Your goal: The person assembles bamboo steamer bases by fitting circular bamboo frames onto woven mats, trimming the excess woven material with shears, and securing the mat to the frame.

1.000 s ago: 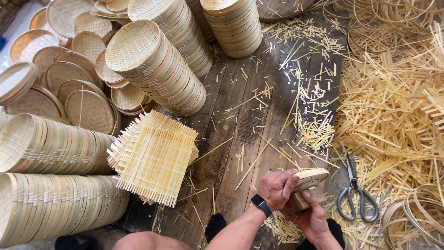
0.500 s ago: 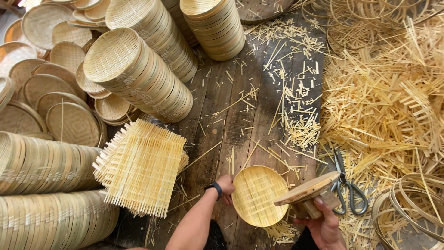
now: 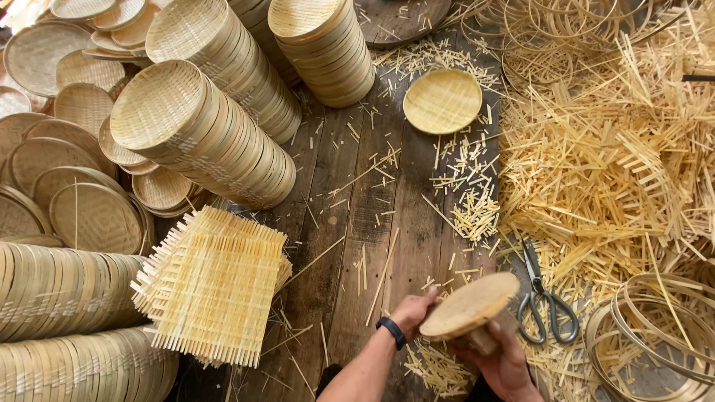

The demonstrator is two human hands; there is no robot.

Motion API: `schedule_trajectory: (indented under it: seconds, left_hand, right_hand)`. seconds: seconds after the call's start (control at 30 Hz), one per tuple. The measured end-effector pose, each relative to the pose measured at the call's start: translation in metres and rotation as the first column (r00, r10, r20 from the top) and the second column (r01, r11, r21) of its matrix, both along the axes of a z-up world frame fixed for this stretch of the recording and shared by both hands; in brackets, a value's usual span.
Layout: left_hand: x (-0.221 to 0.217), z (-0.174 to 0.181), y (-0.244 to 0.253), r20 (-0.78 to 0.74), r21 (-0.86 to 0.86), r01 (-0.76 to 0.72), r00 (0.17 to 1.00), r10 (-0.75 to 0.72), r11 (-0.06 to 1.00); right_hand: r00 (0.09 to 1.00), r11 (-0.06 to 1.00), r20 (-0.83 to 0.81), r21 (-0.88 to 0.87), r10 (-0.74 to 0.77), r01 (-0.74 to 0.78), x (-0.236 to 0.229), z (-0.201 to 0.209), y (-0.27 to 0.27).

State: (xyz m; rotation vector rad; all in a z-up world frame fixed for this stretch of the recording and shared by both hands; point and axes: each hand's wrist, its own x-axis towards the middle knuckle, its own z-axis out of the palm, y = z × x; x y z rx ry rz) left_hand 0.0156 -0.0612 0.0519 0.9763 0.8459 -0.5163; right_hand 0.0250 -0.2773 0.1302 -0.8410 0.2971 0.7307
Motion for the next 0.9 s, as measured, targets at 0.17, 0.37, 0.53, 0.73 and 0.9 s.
schedule_trajectory:
  seconds: [0.17,0.37,0.53,0.73,0.9]
  left_hand:
    - [-0.006,-0.018,0.021,0.209,0.281,-0.33,0.937,0.278,0.901]
    - [-0.032,0.068,0.115,0.184,0.927,-0.179,0.983,0.017,0.33]
    - [-0.085,0.124,0.226,-0.317,0.923,0.373,0.875,0.366,-0.093]
    - [-0.138,0.095,0.264,-0.2,0.966,0.214,0.974,0.103,-0.146]
    - [-0.133,0.1,0.252,0.202,0.803,-0.164,0.979,0.002,-0.573]
  right_hand:
    - [0.998,0.973,-0.045,-0.224,0.039,-0.048,0.016,-0.013,0.004]
    - [0.974,0.884,0.194,-0.468,0.117,-0.013,0.013,-0.076,0.013]
    - [0.996,0.864,0.029,-0.501,0.085,-0.059,0.0,-0.076,0.002]
    - [0.997,0.895,0.027,-0.442,0.077,-0.057,-0.013,-0.096,-0.01]
    - [0.996,0.912,0.09,-0.408,0.001,0.036,-0.019,-0.119,-0.018]
